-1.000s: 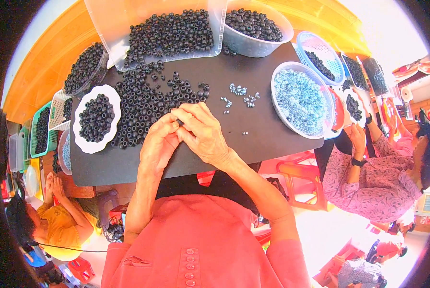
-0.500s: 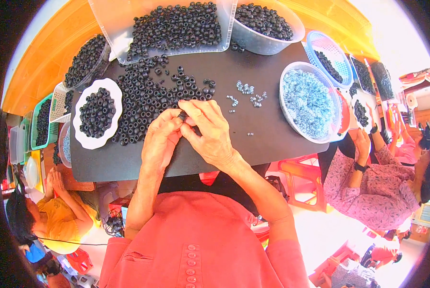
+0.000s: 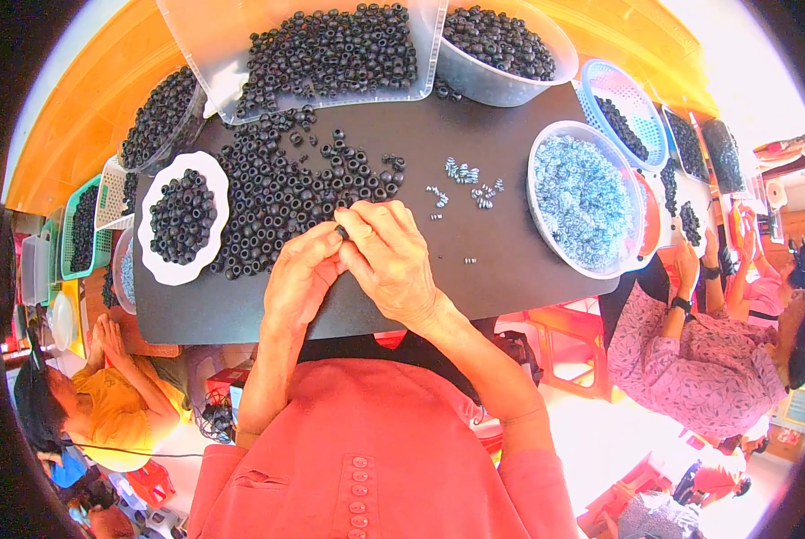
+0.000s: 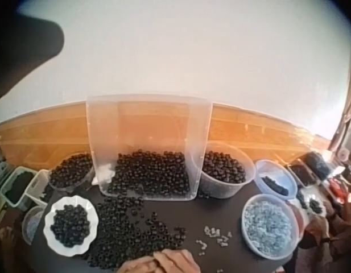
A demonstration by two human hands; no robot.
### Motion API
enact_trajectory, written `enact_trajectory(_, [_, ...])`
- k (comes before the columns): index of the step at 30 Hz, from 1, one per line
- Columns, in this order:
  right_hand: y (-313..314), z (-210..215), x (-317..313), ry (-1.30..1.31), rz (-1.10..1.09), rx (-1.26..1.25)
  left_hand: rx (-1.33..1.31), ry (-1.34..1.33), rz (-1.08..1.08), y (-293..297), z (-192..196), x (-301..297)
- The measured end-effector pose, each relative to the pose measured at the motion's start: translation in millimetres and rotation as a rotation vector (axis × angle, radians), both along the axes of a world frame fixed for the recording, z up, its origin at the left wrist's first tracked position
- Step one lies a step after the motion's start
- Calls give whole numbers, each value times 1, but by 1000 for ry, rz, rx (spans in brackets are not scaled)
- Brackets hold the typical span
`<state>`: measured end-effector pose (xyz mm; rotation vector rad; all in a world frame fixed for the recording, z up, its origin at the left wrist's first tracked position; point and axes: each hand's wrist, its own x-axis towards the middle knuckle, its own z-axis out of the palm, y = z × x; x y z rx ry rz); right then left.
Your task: The person takes springs from a bowl onto the table, then inserts the springs into plastic beads by hand.
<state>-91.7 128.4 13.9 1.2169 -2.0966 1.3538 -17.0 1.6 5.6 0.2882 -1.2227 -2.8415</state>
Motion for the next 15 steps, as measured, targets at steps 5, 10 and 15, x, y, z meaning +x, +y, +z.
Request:
enact_trajectory(5, [4,-3,-1,76,14,20,-2,-38,3,3,0,-1])
enact_trajectory(10, [2,-4,-3,104,10,-2,89,-6,-46,-1,3,-2])
enact_trajectory(15, [2,-2,-1,-28,-4,38,74,-8,-15,1,-2,-6])
